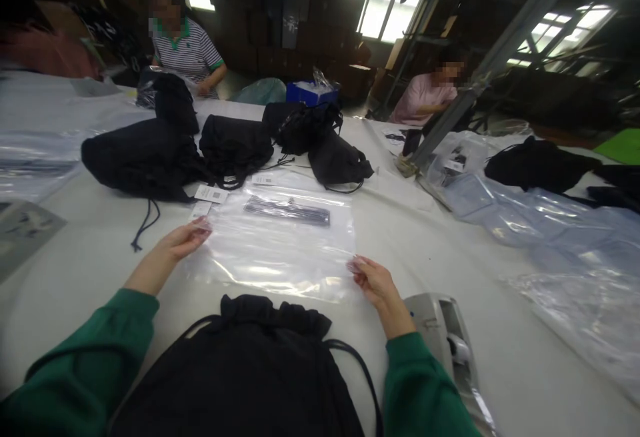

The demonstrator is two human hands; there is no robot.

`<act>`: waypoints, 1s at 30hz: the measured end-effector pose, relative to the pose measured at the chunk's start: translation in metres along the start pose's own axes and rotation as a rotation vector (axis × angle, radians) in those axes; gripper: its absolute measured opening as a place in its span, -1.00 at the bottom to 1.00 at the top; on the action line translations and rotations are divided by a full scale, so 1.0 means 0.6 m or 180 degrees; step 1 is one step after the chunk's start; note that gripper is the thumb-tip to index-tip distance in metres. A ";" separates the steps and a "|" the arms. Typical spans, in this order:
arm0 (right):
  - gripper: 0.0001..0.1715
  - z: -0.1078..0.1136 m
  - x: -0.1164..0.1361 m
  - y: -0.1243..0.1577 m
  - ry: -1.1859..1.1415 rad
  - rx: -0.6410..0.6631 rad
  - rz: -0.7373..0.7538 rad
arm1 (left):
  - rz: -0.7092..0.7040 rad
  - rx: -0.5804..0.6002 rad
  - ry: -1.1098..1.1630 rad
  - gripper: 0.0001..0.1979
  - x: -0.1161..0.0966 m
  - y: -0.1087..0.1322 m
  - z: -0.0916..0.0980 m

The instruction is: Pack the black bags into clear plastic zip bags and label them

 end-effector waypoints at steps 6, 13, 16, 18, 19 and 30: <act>-0.70 -0.056 -0.016 0.041 -0.1007 0.0777 -0.0485 | -0.0101 0.0538 0.0419 -0.89 0.003 0.042 -0.010; -0.67 -0.051 0.040 0.071 -0.1299 0.0977 -0.0058 | -0.0987 0.0493 -0.0624 -0.63 -0.036 0.075 0.007; -0.74 -0.035 0.094 0.087 0.0067 0.0599 0.1471 | -0.1613 0.0516 -0.1280 -0.66 -0.062 0.095 -0.008; -0.80 -0.048 0.103 0.127 0.1255 0.0406 0.2506 | -0.1997 0.0872 -0.1787 -0.72 -0.057 0.128 -0.045; -0.80 -0.057 0.092 0.147 0.1622 0.0392 0.2773 | -0.2146 0.1103 -0.2040 -0.74 -0.046 0.148 -0.066; -0.75 -0.073 -0.012 0.294 0.2072 0.0799 0.2357 | -0.1720 0.1765 -0.3088 -0.97 0.062 0.232 -0.115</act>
Point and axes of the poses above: each hand's wrist, its own y-axis away from the middle knuckle, its own z-axis out of the back of the hand, x = y × z, the point moved 10 cm from there along -y, towards the middle knuckle, and after that the axes turned 5 degrees about -x, right-handed, at the moved point
